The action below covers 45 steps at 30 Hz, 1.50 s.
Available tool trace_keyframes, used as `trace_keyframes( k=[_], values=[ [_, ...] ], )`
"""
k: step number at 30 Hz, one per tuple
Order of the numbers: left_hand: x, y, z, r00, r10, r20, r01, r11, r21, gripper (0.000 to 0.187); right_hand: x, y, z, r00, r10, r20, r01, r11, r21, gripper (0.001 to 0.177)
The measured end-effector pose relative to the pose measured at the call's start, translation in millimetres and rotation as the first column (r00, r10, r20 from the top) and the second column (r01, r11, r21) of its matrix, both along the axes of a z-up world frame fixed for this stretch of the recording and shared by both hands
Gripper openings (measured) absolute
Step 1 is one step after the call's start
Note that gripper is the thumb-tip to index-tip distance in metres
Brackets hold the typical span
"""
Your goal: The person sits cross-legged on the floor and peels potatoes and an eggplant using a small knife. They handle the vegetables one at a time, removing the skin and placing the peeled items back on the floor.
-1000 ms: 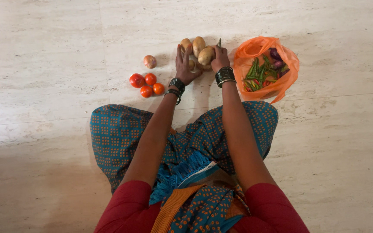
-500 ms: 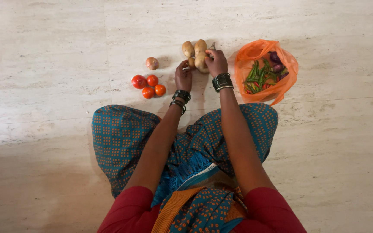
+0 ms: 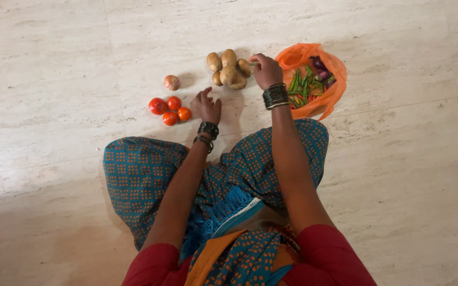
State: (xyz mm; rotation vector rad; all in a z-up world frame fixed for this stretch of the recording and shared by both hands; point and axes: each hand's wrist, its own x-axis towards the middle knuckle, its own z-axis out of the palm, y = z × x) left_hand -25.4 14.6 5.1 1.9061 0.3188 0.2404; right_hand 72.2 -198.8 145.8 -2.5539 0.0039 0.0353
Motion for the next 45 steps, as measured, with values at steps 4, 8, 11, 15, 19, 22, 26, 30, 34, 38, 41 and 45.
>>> trace_keyframes(
  k=[4,8,11,15,19,22,26,30,34,38,41,45],
  values=[
    [-53,23,13,0.967,-0.244,-0.077,0.229,0.959,-0.169,0.033,2,-78,5,0.998,0.054,-0.017,-0.055,0.988,-0.147,0.030],
    [-103,41,48,0.901,-0.421,-0.104,0.369,0.871,-0.324,0.030,28,-168,-29,0.964,-0.082,-0.252,-0.039,0.897,-0.441,0.026],
    [-137,50,61,0.866,-0.482,-0.133,0.403,0.830,-0.385,0.030,33,-209,-37,0.947,-0.281,-0.157,0.145,0.807,-0.572,0.028],
    [-159,61,52,0.856,-0.504,-0.115,0.436,0.824,-0.362,0.030,37,-219,-39,0.881,-0.450,-0.149,0.358,0.837,-0.415,0.035],
    [-141,60,30,0.869,-0.466,-0.167,0.394,0.855,-0.338,0.029,51,-194,-47,0.862,-0.452,-0.230,0.305,0.824,-0.477,0.045],
    [-133,57,14,0.889,-0.426,-0.169,0.368,0.883,-0.292,0.027,53,-178,-45,0.790,-0.504,-0.349,0.273,0.799,-0.537,0.058],
    [-136,59,1,0.909,-0.364,-0.202,0.321,0.922,-0.215,0.027,52,-169,-34,0.773,-0.504,-0.387,0.241,0.796,-0.555,0.073],
    [-134,61,1,0.902,-0.371,-0.221,0.325,0.920,-0.216,0.027,51,-161,-26,0.887,-0.433,-0.163,0.258,0.755,-0.603,0.074],
    [-133,60,-2,0.912,-0.372,-0.170,0.335,0.918,-0.213,0.027,48,-147,-15,0.925,-0.321,-0.202,0.088,0.700,-0.709,0.059],
    [-135,62,-4,0.916,-0.357,-0.185,0.306,0.918,-0.254,0.027,15,-125,5,0.962,-0.234,-0.138,0.113,0.808,-0.578,0.037],
    [-134,61,-8,0.917,-0.357,-0.180,0.307,0.917,-0.255,0.027,-28,-98,24,0.955,-0.288,0.072,0.289,0.846,-0.448,0.033],
    [-133,56,-11,0.902,-0.402,-0.160,0.354,0.898,-0.260,0.030,-77,-41,25,0.949,-0.048,0.311,0.082,0.992,-0.096,0.021]
  ],
)
